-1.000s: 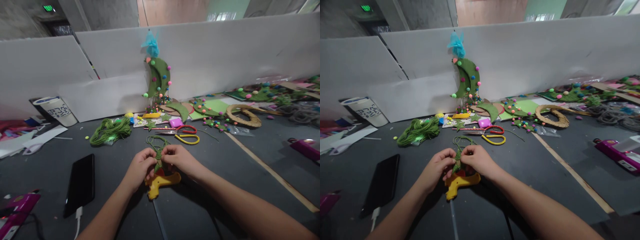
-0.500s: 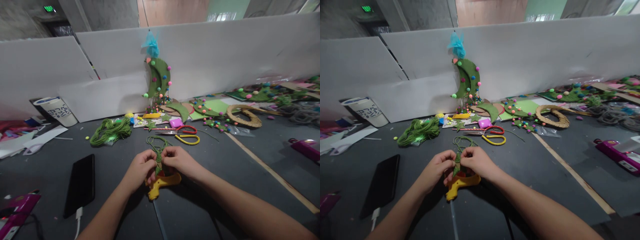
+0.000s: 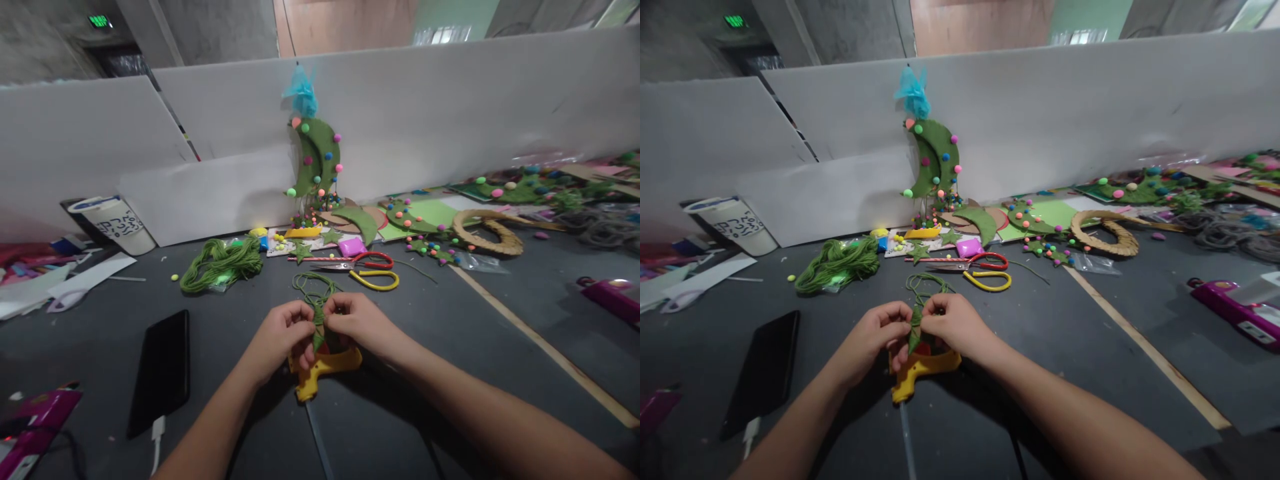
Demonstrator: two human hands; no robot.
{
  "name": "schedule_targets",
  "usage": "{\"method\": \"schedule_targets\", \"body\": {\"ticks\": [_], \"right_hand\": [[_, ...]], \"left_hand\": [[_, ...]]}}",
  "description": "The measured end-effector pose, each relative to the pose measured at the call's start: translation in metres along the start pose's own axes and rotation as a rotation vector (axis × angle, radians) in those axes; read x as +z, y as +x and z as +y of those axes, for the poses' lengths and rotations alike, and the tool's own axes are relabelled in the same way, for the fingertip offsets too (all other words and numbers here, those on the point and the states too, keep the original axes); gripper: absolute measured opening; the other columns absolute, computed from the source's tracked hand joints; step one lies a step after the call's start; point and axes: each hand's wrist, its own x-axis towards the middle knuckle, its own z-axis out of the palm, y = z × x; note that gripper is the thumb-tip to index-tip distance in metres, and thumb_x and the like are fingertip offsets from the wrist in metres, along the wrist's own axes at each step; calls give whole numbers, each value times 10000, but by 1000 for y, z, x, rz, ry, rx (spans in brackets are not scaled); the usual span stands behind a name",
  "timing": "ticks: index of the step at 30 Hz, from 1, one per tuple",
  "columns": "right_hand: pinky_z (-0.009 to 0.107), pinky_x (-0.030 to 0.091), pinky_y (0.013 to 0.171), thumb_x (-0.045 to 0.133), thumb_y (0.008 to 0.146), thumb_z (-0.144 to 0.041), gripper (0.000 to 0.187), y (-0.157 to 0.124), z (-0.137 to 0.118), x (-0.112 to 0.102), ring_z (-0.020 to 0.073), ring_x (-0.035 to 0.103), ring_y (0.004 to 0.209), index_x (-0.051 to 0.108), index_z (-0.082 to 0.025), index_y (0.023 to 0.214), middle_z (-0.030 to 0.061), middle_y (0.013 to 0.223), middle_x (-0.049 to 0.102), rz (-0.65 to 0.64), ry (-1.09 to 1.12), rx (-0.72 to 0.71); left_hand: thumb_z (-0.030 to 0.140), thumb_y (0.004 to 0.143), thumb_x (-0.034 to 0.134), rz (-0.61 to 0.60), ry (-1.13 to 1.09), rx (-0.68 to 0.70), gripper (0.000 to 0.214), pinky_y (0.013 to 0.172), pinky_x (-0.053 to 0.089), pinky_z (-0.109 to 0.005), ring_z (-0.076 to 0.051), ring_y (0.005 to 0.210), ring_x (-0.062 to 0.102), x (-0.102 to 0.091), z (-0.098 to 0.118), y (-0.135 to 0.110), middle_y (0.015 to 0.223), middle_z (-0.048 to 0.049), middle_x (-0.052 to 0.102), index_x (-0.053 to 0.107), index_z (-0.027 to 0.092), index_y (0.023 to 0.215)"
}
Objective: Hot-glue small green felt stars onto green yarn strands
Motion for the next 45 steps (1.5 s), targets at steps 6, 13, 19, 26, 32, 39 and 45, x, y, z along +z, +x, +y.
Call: {"method": "schedule_targets", "body": {"ticks": [6, 13, 19, 26, 32, 39, 45], "right_hand": [[140, 338, 369, 498, 634, -161, 68, 0, 2, 0, 56, 453, 400, 548, -159, 680, -57, 491, 487, 4, -1, -15], [150, 327, 372, 537, 656, -201, 84, 0, 1, -2, 57, 431, 400, 575, -152, 712, -50, 491, 500, -32, 4, -34], [152, 337, 374, 500, 639, -179, 91, 2, 5, 1, 60, 439, 401, 557, -161, 707, -52, 496, 492, -14, -18, -39], [151, 325, 365, 523, 631, -198, 69, 1, 3, 1, 57, 426, 387, 543, -169, 690, -63, 488, 485, 51, -60, -53], [145, 322, 349, 515, 633, -174, 55, -1, -1, 0, 53, 435, 373, 540, -167, 681, -59, 489, 493, 51, -53, -28], [146, 343, 359, 515, 649, -169, 69, -2, 1, 1, 59, 447, 390, 558, -163, 704, -50, 502, 503, 32, -48, -48], [144, 332, 362, 534, 653, -179, 72, -2, -2, 1, 54, 431, 390, 563, -159, 716, -52, 495, 498, 10, -6, -17]], "left_hand": [[170, 690, 498, 55, 67, 26, 22, 343, 400, -175, -105, 321, 512, 1, 2, -2, 410, 21, 574, 483, 169, 705], [149, 658, 454, 99, 68, 33, 39, 325, 396, -177, -102, 298, 490, 1, 0, -1, 393, 35, 554, 467, 178, 681], [142, 635, 448, 92, 32, 18, 58, 311, 372, -164, -93, 281, 462, 4, -1, 0, 374, 34, 543, 463, 178, 678], [187, 678, 512, 35, -52, 4, 46, 341, 384, -158, -101, 319, 518, 2, 2, 0, 418, 11, 581, 478, 166, 699], [200, 698, 541, 17, -44, 2, 70, 354, 406, -172, -110, 343, 538, -1, 1, 0, 438, 1, 598, 485, 162, 717], [170, 682, 516, 57, 2, 18, 38, 344, 408, -178, -107, 323, 520, 2, 2, -1, 413, 12, 582, 479, 166, 679], [145, 638, 483, 67, -16, 21, 36, 333, 396, -170, -98, 308, 498, 2, 1, -1, 393, 25, 566, 472, 171, 660]]}}
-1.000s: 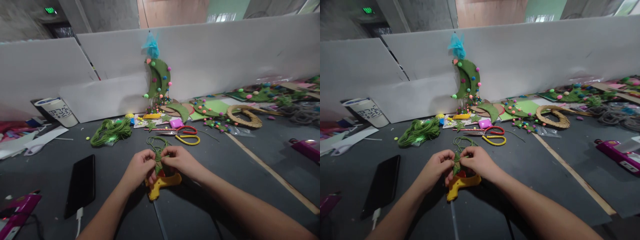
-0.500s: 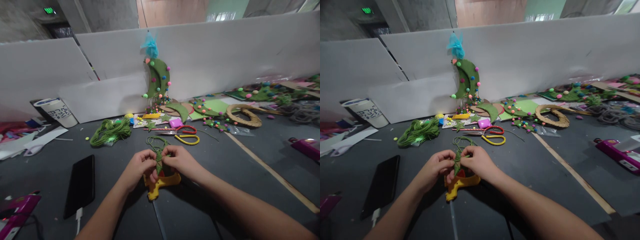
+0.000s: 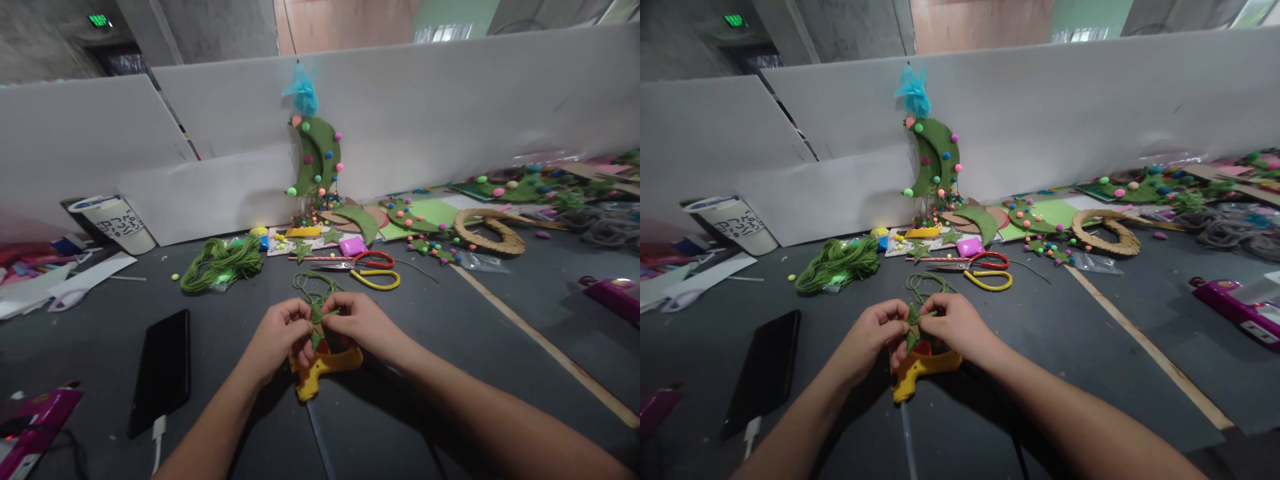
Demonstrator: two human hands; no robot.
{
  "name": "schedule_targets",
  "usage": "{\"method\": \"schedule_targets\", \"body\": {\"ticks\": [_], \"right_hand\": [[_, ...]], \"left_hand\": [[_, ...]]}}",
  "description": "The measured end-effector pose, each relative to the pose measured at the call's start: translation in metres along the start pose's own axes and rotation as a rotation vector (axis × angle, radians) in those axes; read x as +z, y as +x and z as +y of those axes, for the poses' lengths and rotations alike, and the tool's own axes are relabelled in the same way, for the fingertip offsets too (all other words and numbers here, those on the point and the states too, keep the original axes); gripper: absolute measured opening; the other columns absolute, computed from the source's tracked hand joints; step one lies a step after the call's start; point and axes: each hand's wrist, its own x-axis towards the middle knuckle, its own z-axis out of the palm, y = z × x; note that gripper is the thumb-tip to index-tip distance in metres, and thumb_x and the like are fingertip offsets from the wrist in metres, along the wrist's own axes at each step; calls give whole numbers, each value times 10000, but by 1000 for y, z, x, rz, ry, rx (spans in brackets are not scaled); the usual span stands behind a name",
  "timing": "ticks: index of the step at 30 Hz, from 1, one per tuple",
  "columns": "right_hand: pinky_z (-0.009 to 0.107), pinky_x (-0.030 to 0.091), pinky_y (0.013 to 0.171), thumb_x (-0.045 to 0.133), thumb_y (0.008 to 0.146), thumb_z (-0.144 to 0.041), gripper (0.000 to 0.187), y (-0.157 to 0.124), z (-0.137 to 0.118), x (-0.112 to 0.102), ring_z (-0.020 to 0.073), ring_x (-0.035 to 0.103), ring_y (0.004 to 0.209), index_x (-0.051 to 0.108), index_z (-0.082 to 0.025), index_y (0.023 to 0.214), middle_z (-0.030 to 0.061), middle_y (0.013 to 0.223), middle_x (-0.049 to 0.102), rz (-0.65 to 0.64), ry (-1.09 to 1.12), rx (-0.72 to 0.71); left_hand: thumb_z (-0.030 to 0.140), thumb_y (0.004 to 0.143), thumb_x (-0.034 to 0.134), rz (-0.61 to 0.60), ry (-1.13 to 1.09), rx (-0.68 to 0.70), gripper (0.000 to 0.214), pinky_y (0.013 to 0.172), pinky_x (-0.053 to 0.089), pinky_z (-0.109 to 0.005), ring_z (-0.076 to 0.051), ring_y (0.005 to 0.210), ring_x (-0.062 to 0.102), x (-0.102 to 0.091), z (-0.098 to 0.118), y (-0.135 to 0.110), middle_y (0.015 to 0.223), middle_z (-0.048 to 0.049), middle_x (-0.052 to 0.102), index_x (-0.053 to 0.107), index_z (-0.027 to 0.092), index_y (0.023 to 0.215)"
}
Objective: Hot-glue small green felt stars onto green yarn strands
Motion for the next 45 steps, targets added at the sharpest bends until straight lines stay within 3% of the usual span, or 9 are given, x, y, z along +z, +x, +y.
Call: {"method": "schedule_targets", "body": {"ticks": [9, 21, 30, 45], "right_hand": [[148, 320, 360, 526, 660, -186, 63, 3, 3, 0, 53, 418, 385, 562, -157, 704, -58, 485, 486, -43, 76, 18], [136, 295, 340, 490, 639, -159, 52, 1, 0, -1, 33, 387, 356, 539, -163, 657, -69, 488, 466, -11, 39, 18], [135, 328, 352, 524, 647, -163, 56, 1, 2, -1, 50, 431, 384, 557, -158, 691, -51, 495, 496, 41, -80, -19], [145, 321, 347, 522, 651, -175, 40, 0, 1, 0, 49, 405, 362, 550, -163, 677, -63, 468, 480, -12, 17, 14]], "left_hand": [[141, 637, 459, 17, -3, -4, 45, 312, 370, -162, -90, 288, 464, 0, -3, 1, 379, 35, 551, 456, 180, 659], [176, 724, 540, -187, -134, -48, 61, 426, 462, -184, -98, 402, 563, -9, 1, 0, 512, -20, 621, 496, 143, 750], [190, 706, 562, -64, -35, -15, 75, 384, 433, -184, -108, 367, 550, -4, -1, 2, 461, -6, 601, 502, 148, 699], [144, 668, 521, -39, -22, -17, 28, 358, 421, -179, -94, 327, 509, -3, -1, 1, 424, 11, 578, 495, 155, 669]]}}
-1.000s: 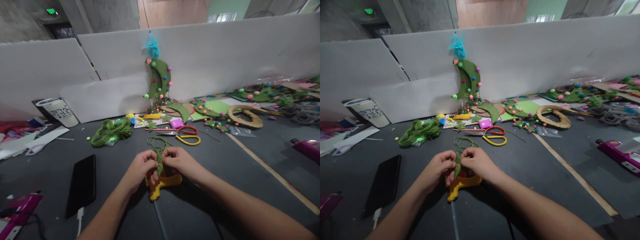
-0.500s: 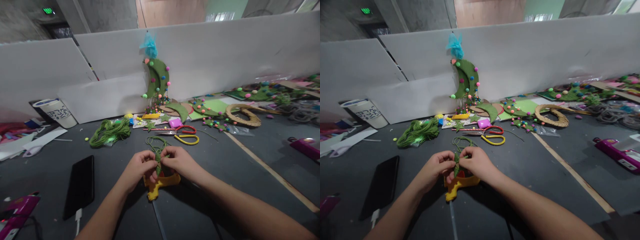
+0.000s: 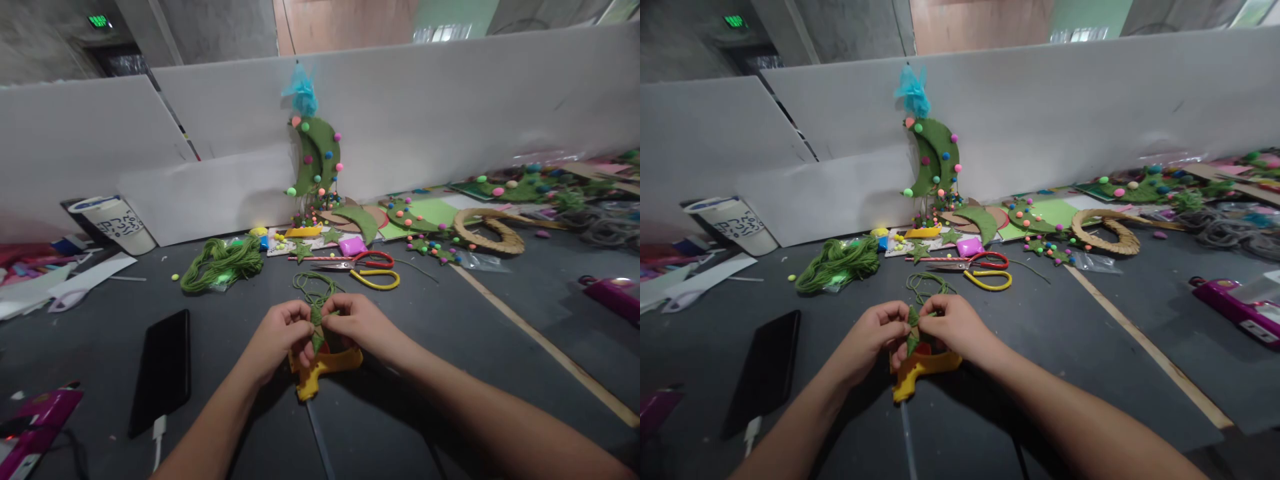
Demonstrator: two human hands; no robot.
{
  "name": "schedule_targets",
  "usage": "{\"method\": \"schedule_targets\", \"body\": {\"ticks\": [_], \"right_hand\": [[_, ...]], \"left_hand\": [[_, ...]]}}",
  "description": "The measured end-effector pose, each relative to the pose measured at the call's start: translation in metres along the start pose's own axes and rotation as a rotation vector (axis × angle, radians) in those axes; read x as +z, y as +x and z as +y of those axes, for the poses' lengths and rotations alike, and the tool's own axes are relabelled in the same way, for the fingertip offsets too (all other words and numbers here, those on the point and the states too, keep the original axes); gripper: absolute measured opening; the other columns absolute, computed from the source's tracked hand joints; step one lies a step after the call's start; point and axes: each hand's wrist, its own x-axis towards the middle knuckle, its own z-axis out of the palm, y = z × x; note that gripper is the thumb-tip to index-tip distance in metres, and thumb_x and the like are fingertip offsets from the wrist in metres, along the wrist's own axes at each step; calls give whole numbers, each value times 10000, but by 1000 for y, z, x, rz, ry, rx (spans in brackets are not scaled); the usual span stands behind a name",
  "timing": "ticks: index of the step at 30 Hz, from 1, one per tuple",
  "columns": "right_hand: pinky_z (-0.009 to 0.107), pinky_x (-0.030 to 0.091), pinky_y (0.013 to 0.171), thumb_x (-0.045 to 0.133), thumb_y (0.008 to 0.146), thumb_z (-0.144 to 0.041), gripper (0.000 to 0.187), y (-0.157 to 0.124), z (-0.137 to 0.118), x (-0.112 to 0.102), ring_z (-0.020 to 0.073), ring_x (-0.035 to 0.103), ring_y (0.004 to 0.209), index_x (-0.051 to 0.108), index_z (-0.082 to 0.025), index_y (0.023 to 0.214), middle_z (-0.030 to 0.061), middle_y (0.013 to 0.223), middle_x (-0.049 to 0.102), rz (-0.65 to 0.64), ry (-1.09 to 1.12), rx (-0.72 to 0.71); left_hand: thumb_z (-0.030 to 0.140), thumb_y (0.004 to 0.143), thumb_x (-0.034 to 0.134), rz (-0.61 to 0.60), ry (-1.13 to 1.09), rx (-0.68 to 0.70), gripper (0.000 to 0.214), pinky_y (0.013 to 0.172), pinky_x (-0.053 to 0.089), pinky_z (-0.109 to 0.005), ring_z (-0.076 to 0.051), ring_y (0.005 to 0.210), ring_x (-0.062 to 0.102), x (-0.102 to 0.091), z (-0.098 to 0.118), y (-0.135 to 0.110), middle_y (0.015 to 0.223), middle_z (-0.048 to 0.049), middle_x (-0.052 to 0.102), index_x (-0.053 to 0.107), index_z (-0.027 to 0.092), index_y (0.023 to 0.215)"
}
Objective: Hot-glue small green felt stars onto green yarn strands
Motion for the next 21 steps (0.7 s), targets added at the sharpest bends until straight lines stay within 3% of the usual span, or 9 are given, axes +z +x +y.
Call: {"method": "schedule_targets", "body": {"ticks": [6, 13, 21], "right_hand": [[148, 319, 347, 518, 654, -177, 52, 0, -1, -2, 48, 402, 355, 558, -163, 684, -65, 469, 480, 19, -21, -14], [148, 313, 373, 515, 656, -165, 64, -2, 3, 1, 63, 429, 409, 564, -163, 696, -46, 488, 503, 54, -133, -89], [140, 306, 355, 519, 647, -156, 50, -2, -2, 2, 49, 403, 380, 555, -157, 681, -54, 479, 492, 23, -80, -33]], "left_hand": [[199, 702, 560, -71, -95, 24, 68, 422, 470, -200, -101, 412, 552, -4, 1, -1, 492, -1, 597, 525, 142, 717], [200, 686, 564, 36, 10, -9, 87, 356, 407, -180, -113, 340, 533, 3, 2, -1, 418, 9, 575, 487, 160, 674], [176, 670, 537, 69, 69, -12, 53, 334, 393, -177, -99, 305, 490, 3, 2, -1, 389, 20, 554, 490, 161, 648]]}}
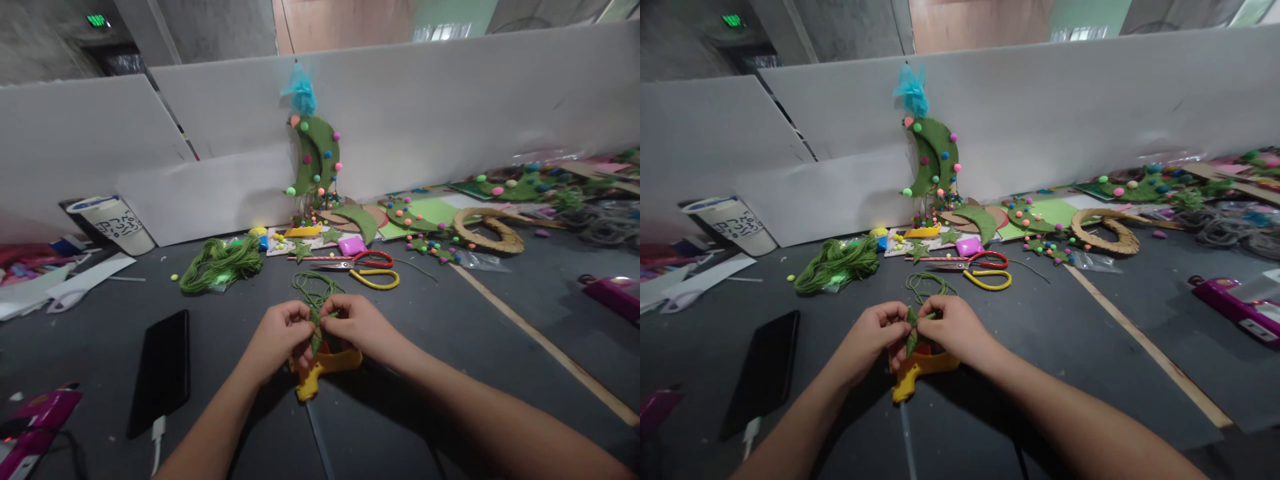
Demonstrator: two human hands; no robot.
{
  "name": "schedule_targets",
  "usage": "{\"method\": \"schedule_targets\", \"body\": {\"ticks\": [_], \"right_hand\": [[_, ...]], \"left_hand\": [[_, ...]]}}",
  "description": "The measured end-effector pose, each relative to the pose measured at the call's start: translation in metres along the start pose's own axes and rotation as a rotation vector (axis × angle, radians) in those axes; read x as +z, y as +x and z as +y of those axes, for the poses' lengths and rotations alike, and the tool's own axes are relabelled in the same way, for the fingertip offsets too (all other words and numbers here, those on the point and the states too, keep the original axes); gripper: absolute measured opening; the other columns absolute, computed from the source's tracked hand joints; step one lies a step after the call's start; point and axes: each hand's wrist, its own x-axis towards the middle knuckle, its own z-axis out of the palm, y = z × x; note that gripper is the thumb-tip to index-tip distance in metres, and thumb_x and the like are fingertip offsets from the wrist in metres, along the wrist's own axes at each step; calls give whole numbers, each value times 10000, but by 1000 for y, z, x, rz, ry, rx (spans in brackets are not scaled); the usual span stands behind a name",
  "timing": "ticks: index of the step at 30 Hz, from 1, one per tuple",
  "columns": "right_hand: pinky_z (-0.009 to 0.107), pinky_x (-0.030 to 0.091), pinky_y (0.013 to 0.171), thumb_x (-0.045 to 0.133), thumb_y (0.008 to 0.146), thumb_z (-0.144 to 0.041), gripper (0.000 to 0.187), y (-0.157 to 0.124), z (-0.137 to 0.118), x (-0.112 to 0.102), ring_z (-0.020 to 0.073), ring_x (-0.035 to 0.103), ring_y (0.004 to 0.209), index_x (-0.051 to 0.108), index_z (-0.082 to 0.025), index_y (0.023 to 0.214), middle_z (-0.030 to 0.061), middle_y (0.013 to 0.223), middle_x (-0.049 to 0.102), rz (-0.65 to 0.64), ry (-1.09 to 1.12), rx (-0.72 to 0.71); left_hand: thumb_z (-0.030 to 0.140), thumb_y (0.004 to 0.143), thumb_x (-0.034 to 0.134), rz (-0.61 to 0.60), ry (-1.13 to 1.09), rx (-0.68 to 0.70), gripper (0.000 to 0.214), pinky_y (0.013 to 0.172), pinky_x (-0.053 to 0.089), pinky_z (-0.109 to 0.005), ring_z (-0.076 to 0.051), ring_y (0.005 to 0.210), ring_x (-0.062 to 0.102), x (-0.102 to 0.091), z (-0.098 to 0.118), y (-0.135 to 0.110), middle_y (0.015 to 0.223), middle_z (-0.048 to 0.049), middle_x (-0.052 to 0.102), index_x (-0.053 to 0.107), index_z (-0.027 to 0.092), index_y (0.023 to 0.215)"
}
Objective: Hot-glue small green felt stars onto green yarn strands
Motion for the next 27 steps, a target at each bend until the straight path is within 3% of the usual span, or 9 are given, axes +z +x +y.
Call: {"method": "schedule_targets", "body": {"ticks": [5, 15, 23, 27], "right_hand": [[140, 309, 342, 521, 664, -189, 59, -1, -3, -4, 41, 385, 361, 556, -158, 700, -64, 484, 481, -28, 124, 37], [133, 294, 340, 542, 672, -196, 49, 1, 0, -3, 36, 375, 360, 560, -159, 698, -72, 466, 455, -26, 87, 12], [141, 300, 375, 523, 666, -169, 58, 0, 1, -5, 39, 375, 403, 571, -148, 692, -63, 507, 464, -51, 78, -37], [144, 287, 384, 524, 658, -160, 57, 1, 1, -4, 42, 372, 417, 572, -149, 686, -62, 511, 466, -47, 31, -50]], "left_hand": [[209, 691, 573, -123, -163, 22, 85, 416, 468, -204, -102, 414, 548, -7, 2, -1, 504, -9, 603, 542, 134, 713], [136, 660, 546, -49, -86, 32, 42, 377, 430, -187, -104, 345, 536, -2, 4, -1, 435, 1, 593, 505, 145, 662], [185, 660, 589, -136, -137, 2, 86, 414, 473, -216, -121, 410, 576, -4, 5, -3, 502, -7, 612, 522, 147, 697], [182, 663, 576, -105, -91, -6, 69, 373, 434, -192, -113, 359, 550, -2, 5, -3, 454, -3, 598, 523, 144, 686]]}}
